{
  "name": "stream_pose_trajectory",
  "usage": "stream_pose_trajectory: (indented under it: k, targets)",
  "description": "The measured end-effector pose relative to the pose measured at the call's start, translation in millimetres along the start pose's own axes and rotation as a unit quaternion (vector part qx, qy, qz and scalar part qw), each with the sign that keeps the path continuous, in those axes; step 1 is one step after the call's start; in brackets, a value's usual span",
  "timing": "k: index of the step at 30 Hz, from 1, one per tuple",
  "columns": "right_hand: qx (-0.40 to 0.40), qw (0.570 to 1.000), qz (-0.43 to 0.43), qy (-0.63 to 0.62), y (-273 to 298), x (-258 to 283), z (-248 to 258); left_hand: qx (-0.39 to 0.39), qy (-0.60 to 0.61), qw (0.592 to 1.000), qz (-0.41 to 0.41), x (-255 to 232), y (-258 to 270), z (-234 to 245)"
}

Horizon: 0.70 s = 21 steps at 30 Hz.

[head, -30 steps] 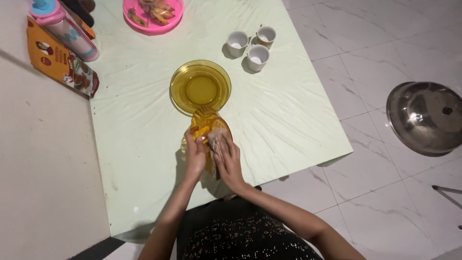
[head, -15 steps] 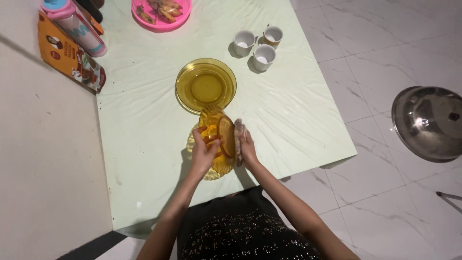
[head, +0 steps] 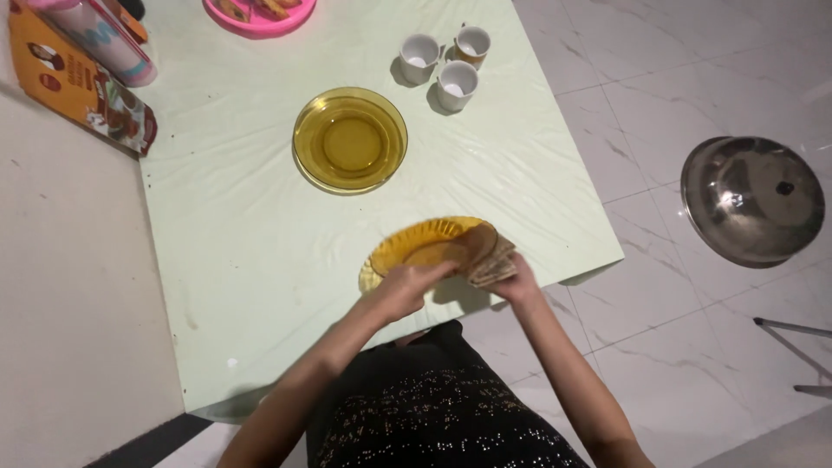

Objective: Wiping a series of plates with a cloth on a dining table.

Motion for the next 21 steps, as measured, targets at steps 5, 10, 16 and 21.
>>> stream_pose_trajectory:
  k: [5,10,16,21]
  targets:
    - [0.032,0.973,0.2,0.111,37,55,13,-0.011,-0.214,0.964,-0.155,27,5,-30]
    - [0.025,0.94,0.257,0.224,63,33,-12,0.015,-0.265,0.957,-0.114,70,12,-58]
    - [-0.049,0.868,0.276,0.41,46,0,-28,0.019,-0.231,0.97,-0.079,89,32,-67]
    - [-0.099,0.72,0.317,0.61,2,-11,-30,-0.03,-0.248,0.966,-0.065,87,56,-61]
Point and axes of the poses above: each hand's wrist, its own y-axis away from the middle knuckle, its own z-axis out of the back of the hand, x = y × z, the point moved 5 cm from there along -y, towards the middle knuckle, and after that the axes turned 6 degrees about x, right-handed, at the moved point
